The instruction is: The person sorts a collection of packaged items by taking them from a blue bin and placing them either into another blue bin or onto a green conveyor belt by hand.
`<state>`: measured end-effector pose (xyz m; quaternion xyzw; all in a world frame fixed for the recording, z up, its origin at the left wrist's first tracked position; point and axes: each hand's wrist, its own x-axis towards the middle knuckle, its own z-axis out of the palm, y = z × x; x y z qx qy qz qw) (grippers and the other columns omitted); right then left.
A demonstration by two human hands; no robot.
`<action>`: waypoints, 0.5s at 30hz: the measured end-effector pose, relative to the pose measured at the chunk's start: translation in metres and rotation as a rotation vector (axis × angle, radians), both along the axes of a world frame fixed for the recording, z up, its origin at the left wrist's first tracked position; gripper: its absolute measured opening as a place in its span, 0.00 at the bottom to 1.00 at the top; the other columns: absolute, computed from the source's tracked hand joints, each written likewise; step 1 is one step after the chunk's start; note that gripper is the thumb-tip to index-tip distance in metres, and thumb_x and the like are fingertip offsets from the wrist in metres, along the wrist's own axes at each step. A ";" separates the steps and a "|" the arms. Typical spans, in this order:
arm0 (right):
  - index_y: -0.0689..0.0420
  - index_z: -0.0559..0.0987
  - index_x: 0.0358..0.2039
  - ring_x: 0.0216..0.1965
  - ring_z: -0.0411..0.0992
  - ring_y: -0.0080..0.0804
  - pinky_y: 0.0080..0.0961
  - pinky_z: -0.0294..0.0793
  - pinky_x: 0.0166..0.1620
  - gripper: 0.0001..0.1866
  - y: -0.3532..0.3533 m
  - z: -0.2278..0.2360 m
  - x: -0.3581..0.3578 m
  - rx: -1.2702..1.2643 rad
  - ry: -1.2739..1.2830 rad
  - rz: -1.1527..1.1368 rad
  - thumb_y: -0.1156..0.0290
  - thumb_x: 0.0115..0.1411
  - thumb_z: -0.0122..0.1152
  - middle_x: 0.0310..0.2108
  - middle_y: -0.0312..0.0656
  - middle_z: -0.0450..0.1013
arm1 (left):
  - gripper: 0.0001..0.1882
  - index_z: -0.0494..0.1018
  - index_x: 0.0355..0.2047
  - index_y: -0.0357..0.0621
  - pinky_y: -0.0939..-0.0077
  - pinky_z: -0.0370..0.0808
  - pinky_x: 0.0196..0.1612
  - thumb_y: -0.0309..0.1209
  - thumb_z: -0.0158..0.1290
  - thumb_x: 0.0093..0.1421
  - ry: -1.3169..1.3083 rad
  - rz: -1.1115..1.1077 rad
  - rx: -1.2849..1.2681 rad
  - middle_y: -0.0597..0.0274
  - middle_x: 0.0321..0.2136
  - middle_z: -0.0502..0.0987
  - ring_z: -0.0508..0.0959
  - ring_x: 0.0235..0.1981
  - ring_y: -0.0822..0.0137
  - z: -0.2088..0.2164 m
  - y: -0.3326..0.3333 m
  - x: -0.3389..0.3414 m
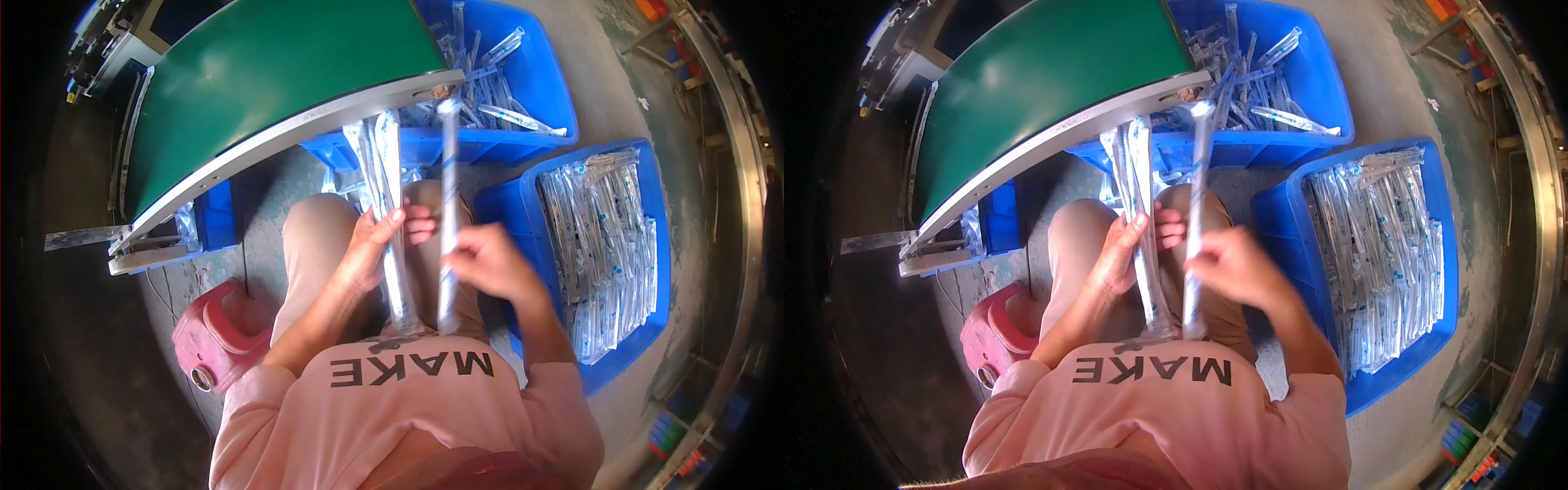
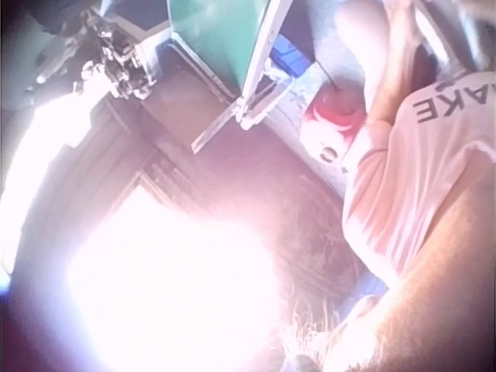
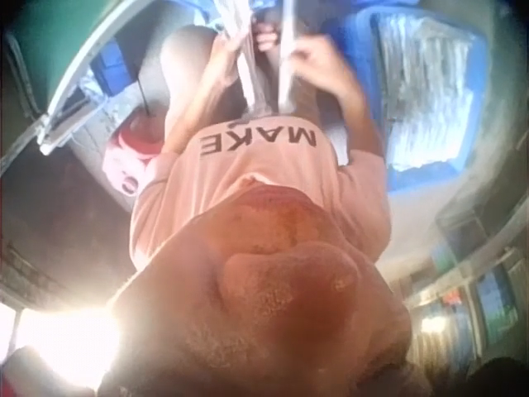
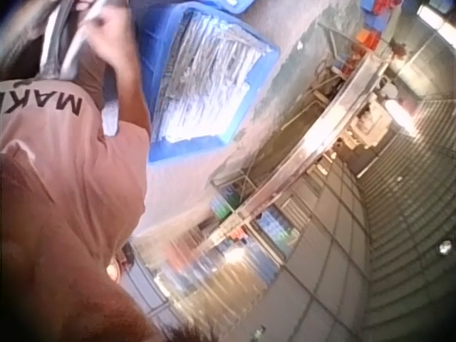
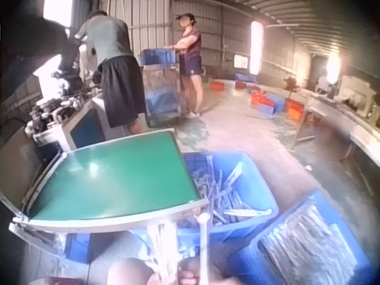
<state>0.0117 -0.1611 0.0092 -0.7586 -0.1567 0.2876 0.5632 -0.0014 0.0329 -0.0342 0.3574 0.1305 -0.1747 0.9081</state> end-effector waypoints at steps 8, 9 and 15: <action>0.61 0.76 0.29 0.20 0.70 0.19 0.17 0.69 0.24 0.09 0.006 -0.057 0.163 -0.174 -0.261 -0.351 0.68 0.54 0.55 0.19 0.36 0.72 | 0.07 0.66 0.34 0.41 0.81 0.69 0.23 0.25 0.51 0.56 0.201 -0.032 0.036 0.62 0.22 0.72 0.71 0.19 0.71 -0.012 0.015 -0.014; 0.63 0.76 0.34 0.27 0.74 0.31 0.25 0.73 0.30 0.17 -0.008 -0.102 0.213 -0.468 -0.468 -0.472 0.61 0.51 0.58 0.26 0.46 0.75 | 0.07 0.66 0.34 0.41 0.81 0.69 0.23 0.25 0.51 0.56 0.189 -0.048 0.028 0.62 0.22 0.72 0.71 0.19 0.71 -0.012 0.010 -0.014; 0.64 0.74 0.41 0.44 0.70 0.48 0.36 0.71 0.46 0.33 0.045 -0.225 0.297 -0.813 -0.531 -0.359 0.49 0.42 0.63 0.42 0.55 0.71 | 0.05 0.65 0.33 0.41 0.80 0.68 0.26 0.24 0.49 0.55 0.157 -0.018 0.097 0.62 0.23 0.72 0.70 0.21 0.72 -0.011 0.012 -0.016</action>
